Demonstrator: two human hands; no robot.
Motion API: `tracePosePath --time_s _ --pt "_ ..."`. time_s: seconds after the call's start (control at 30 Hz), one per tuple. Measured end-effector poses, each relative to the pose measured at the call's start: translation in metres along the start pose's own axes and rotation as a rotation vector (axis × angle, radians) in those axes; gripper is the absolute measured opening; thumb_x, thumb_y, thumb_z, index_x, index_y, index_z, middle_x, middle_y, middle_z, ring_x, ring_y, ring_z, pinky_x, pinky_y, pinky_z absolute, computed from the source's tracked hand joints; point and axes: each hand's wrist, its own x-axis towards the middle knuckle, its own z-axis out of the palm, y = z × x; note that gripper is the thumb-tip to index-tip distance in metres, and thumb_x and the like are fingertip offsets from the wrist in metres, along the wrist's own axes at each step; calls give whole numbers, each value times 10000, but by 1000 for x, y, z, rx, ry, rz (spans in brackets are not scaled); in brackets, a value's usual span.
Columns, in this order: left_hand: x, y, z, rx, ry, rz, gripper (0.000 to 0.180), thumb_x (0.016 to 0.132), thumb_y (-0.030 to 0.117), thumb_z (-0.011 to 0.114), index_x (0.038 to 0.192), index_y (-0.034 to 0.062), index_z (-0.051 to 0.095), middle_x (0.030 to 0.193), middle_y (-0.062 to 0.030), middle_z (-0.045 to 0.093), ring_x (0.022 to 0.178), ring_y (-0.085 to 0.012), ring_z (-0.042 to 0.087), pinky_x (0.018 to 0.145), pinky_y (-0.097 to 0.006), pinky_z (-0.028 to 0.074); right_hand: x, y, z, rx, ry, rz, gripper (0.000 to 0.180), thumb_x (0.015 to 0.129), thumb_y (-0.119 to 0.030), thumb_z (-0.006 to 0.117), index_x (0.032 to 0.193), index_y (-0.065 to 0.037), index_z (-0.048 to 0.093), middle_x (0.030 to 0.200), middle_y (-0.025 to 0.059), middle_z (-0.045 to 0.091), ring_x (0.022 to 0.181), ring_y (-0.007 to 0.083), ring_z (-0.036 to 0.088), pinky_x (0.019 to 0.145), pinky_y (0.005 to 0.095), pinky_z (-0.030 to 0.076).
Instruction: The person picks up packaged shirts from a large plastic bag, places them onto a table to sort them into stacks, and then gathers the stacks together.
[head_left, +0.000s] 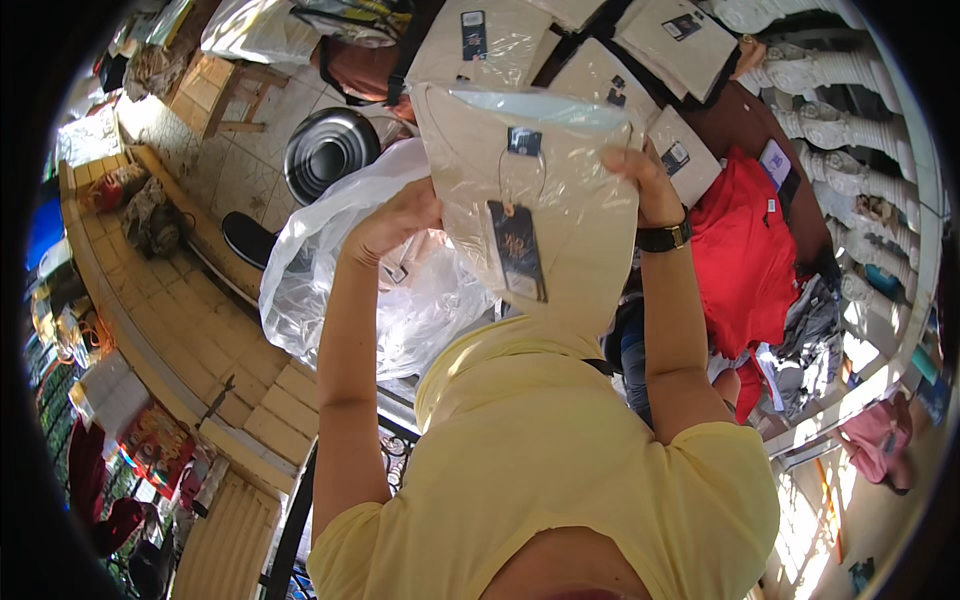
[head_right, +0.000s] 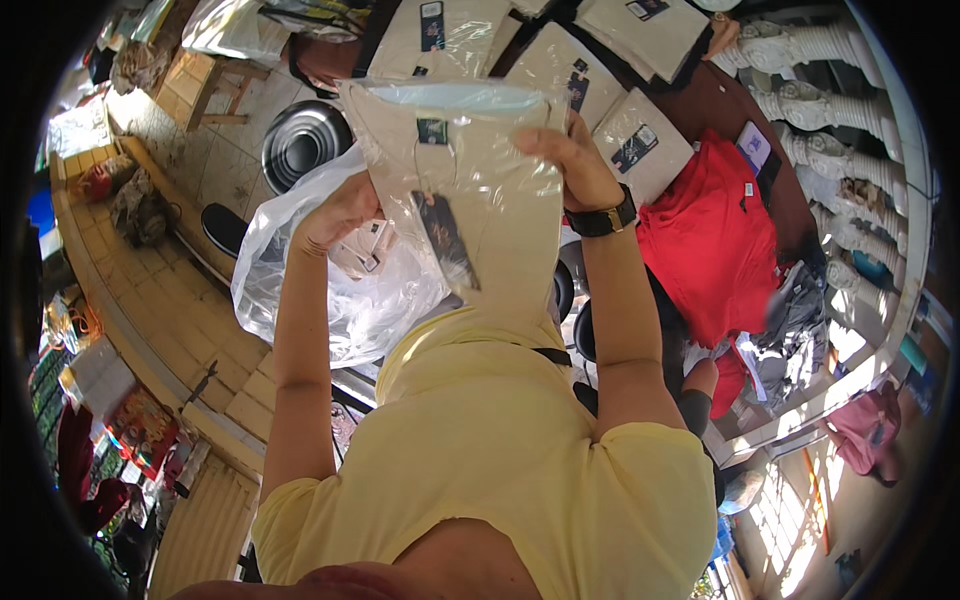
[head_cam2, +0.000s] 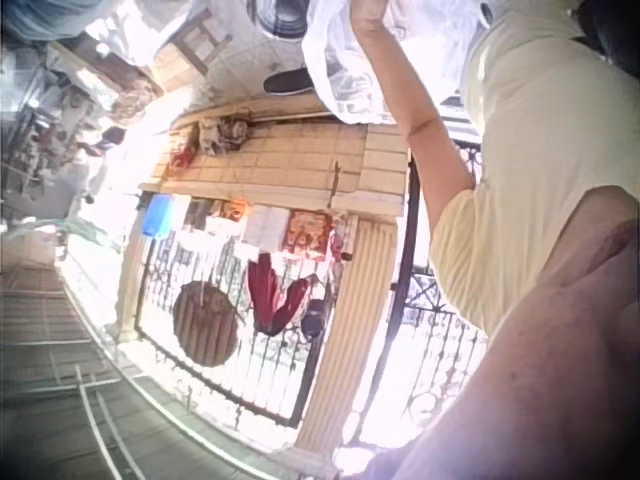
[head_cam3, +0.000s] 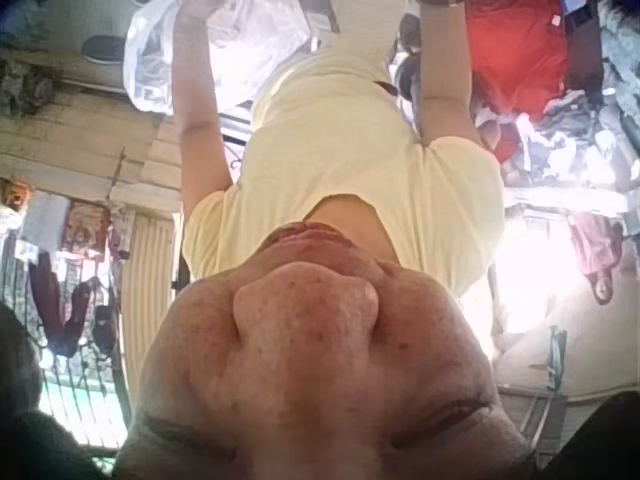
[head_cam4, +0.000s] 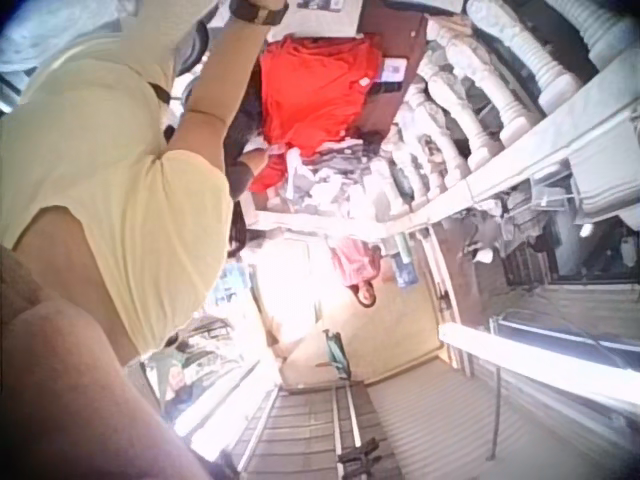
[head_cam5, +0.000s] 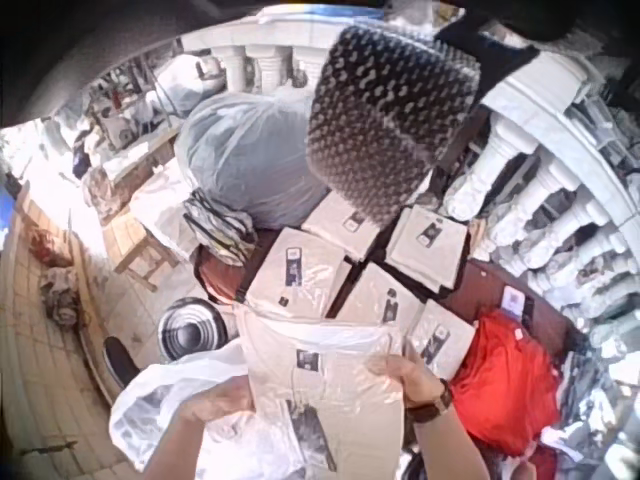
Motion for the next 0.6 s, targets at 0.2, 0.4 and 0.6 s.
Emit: tracePosePath --time_s 0.2,0.4,0.6 --pt "64 5 68 95 360 66 331 788 144 711 1084 33 612 972 -52 667 847 -114 625 772 -257 491 -18 -7 -45 349 156 -140 593 823 -129 670 1337 -19 396 1200 114 582 1078 187 579 916 345 473" --pt "100 11 80 144 366 61 293 799 141 697 1061 38 616 921 -32 657 783 -99 624 695 -242 500 -40 17 -77 122 225 -160 608 819 -29 659 1341 -23 346 1254 106 527 1112 183 548 925 325 468" --pt "124 8 88 151 367 25 301 797 133 696 1065 30 607 919 -40 655 780 -102 623 692 -240 499 -46 13 -88 187 271 -211 573 811 -12 663 1312 -27 387 1236 102 543 1094 163 552 908 316 477"
